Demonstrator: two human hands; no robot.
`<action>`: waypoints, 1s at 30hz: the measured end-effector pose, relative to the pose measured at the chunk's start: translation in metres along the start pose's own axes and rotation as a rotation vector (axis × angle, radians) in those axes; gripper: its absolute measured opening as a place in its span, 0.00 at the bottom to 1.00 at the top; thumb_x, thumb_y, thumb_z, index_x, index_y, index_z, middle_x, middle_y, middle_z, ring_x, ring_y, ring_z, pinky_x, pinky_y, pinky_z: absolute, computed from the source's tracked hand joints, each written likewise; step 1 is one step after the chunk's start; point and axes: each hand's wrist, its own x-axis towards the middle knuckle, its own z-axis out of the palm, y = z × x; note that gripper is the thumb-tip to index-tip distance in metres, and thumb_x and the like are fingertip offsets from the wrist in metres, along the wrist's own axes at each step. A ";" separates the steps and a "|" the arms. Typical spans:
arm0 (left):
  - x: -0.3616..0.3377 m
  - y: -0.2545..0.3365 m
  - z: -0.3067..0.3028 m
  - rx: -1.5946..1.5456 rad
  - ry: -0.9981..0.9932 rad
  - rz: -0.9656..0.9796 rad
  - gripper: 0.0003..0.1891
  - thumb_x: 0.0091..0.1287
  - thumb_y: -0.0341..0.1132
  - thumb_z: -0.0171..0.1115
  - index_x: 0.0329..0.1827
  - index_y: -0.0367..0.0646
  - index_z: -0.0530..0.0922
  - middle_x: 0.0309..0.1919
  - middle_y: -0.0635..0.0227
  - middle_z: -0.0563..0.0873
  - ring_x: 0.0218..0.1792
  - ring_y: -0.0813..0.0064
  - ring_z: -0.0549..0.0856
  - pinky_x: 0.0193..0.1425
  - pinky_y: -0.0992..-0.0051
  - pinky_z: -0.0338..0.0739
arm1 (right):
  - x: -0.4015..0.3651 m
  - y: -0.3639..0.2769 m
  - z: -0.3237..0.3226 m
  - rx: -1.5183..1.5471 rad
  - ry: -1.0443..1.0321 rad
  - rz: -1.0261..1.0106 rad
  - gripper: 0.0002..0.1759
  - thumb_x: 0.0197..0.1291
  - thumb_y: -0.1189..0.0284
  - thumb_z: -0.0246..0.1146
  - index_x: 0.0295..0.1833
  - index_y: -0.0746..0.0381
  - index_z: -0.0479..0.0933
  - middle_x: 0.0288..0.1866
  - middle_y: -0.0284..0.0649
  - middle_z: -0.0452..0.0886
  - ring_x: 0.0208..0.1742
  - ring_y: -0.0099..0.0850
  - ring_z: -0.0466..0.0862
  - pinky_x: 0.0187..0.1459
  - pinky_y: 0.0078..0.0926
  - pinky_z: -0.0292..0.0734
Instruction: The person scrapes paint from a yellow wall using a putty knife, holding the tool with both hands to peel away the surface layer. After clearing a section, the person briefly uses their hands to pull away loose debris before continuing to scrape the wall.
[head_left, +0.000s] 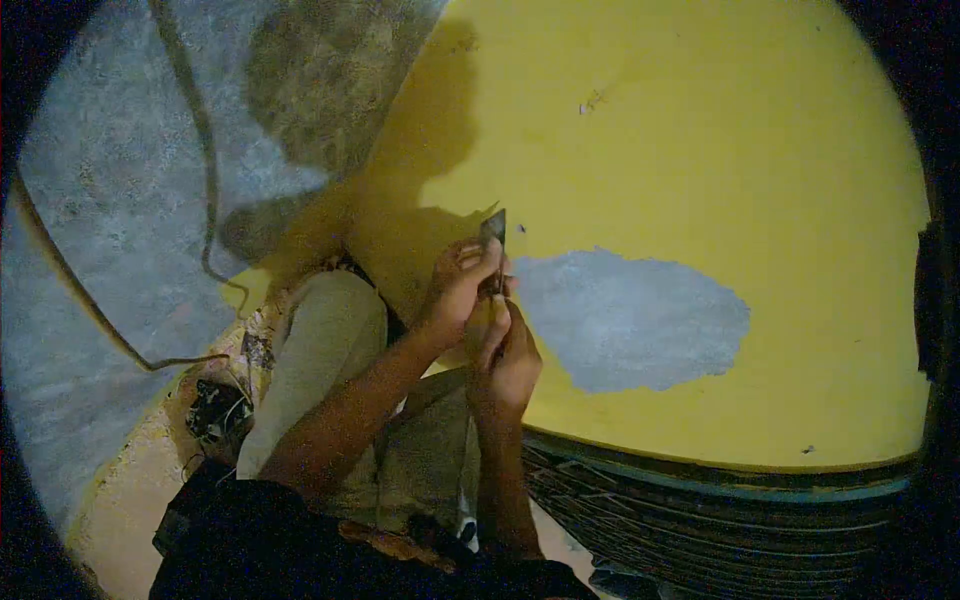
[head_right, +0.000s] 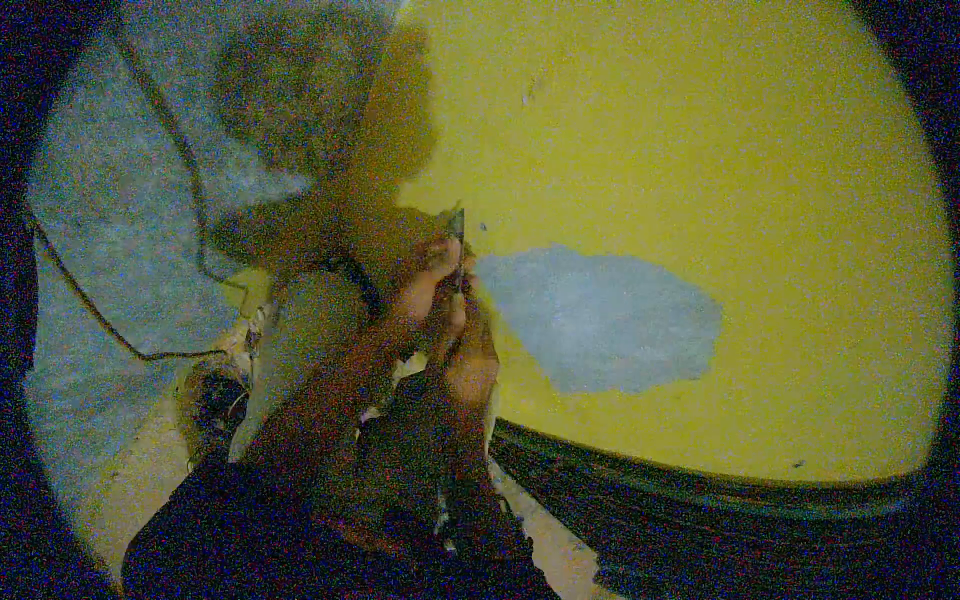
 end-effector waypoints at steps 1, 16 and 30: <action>-0.006 -0.006 0.004 0.074 0.042 0.103 0.18 0.73 0.45 0.55 0.50 0.37 0.74 0.34 0.62 0.83 0.34 0.73 0.85 0.41 0.74 0.79 | -0.011 0.004 0.001 -0.036 0.112 -0.026 0.15 0.70 0.68 0.55 0.53 0.68 0.75 0.39 0.59 0.80 0.38 0.50 0.83 0.36 0.43 0.76; -0.021 -0.037 0.018 -0.059 -0.238 -0.277 0.19 0.71 0.48 0.57 0.42 0.36 0.76 0.32 0.62 0.83 0.35 0.68 0.86 0.43 0.69 0.81 | -0.038 0.011 -0.030 -0.075 0.160 0.215 0.13 0.69 0.66 0.57 0.44 0.68 0.74 0.23 0.47 0.77 0.23 0.39 0.79 0.27 0.36 0.74; -0.007 -0.020 0.026 -0.072 -0.216 -0.459 0.18 0.72 0.43 0.56 0.44 0.32 0.73 0.35 0.51 0.84 0.36 0.58 0.88 0.41 0.63 0.84 | -0.028 -0.003 -0.030 -0.124 0.188 0.111 0.14 0.70 0.68 0.53 0.35 0.68 0.73 0.19 0.51 0.74 0.19 0.49 0.78 0.22 0.41 0.69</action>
